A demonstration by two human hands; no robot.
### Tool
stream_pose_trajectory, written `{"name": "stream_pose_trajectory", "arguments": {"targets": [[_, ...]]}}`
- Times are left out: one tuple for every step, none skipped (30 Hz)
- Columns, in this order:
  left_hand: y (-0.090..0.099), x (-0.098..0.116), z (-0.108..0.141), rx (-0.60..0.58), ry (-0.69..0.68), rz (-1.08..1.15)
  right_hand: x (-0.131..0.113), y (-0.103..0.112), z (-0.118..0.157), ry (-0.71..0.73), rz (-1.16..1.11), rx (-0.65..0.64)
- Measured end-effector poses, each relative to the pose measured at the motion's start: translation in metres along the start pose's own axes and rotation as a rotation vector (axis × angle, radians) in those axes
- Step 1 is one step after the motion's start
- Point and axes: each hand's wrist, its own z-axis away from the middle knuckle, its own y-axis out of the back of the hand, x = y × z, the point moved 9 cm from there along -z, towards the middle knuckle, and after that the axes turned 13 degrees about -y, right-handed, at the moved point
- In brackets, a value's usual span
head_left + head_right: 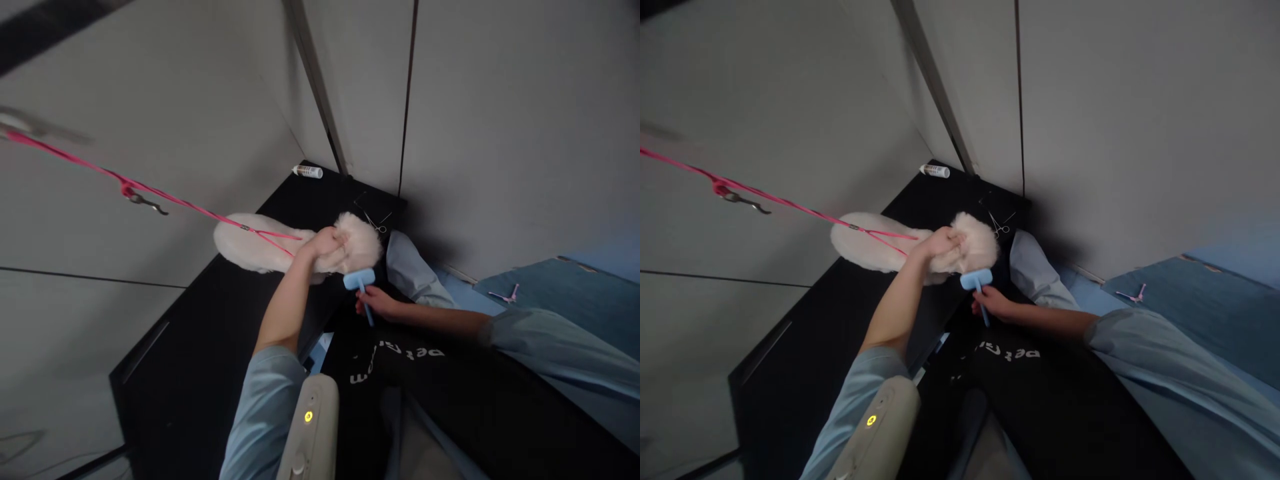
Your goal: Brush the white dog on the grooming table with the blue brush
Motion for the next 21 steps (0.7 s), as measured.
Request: {"name": "stream_pose_trajectory", "arguments": {"targets": [[0.001,0.001,0.001,0.007,-0.006,-0.01,0.008,-0.003,-0.002,-0.069,0.02,-0.032],[0.001,0.001,0.001,0.015,-0.013,-0.021,0.01,-0.007,-0.003,-0.086,0.029,-0.075],[0.001,0.002,0.002,0.016,-0.023,-0.029,0.007,-0.011,-0.003,-0.046,0.02,-0.113],[0.002,0.003,0.003,0.018,-0.034,-0.036,-0.002,-0.012,-0.003,0.036,-0.001,-0.132],[0.001,0.005,0.004,0.017,-0.048,-0.04,-0.011,-0.01,-0.001,0.125,-0.021,-0.127],[0.001,0.007,0.005,0.016,-0.061,-0.046,-0.017,-0.008,0.0,0.187,-0.029,-0.103],[0.001,0.009,0.006,0.013,-0.073,-0.056,-0.019,-0.006,0.0,0.2,-0.02,-0.078],[0.0,0.011,0.008,0.007,-0.084,-0.072,-0.016,-0.006,-0.001,0.164,0.002,-0.066],[-0.001,0.013,0.009,-0.002,-0.091,-0.091,-0.009,-0.008,-0.002,0.094,0.034,-0.077],[-0.002,0.014,0.01,-0.007,-0.096,-0.107,-0.001,-0.013,-0.002,0.018,0.069,-0.114],[-0.002,0.015,0.011,-0.008,-0.099,-0.114,0.004,-0.018,-0.002,-0.032,0.096,-0.163],[-0.002,0.016,0.012,-0.003,-0.102,-0.111,0.005,-0.022,0.0,-0.039,0.109,-0.204],[-0.003,0.017,0.013,0.002,-0.104,-0.1,0.001,-0.024,0.002,-0.003,0.107,-0.224],[-0.002,0.017,0.013,0.012,-0.104,-0.086,-0.006,-0.023,0.003,0.059,0.096,-0.214],[-0.002,0.017,0.014,0.023,-0.104,-0.073,-0.013,-0.02,0.005,0.118,0.083,-0.179],[-0.001,0.018,0.014,0.032,-0.101,-0.066,-0.016,-0.016,0.006,0.142,0.077,-0.136],[0.0,0.018,0.015,0.035,-0.096,-0.064,-0.014,-0.014,0.005,0.113,0.087,-0.109],[0.0,0.018,0.015,0.034,-0.093,-0.063,-0.007,-0.014,0.004,0.041,0.112,-0.108],[0.0,0.019,0.015,0.033,-0.094,-0.064,0.001,-0.017,0.004,-0.041,0.142,-0.135],[0.0,0.021,0.014,0.03,-0.099,-0.07,0.007,-0.021,0.005,-0.097,0.163,-0.177],[0.0,0.022,0.013,0.025,-0.105,-0.079,0.008,-0.026,0.007,-0.105,0.165,-0.216]]}}
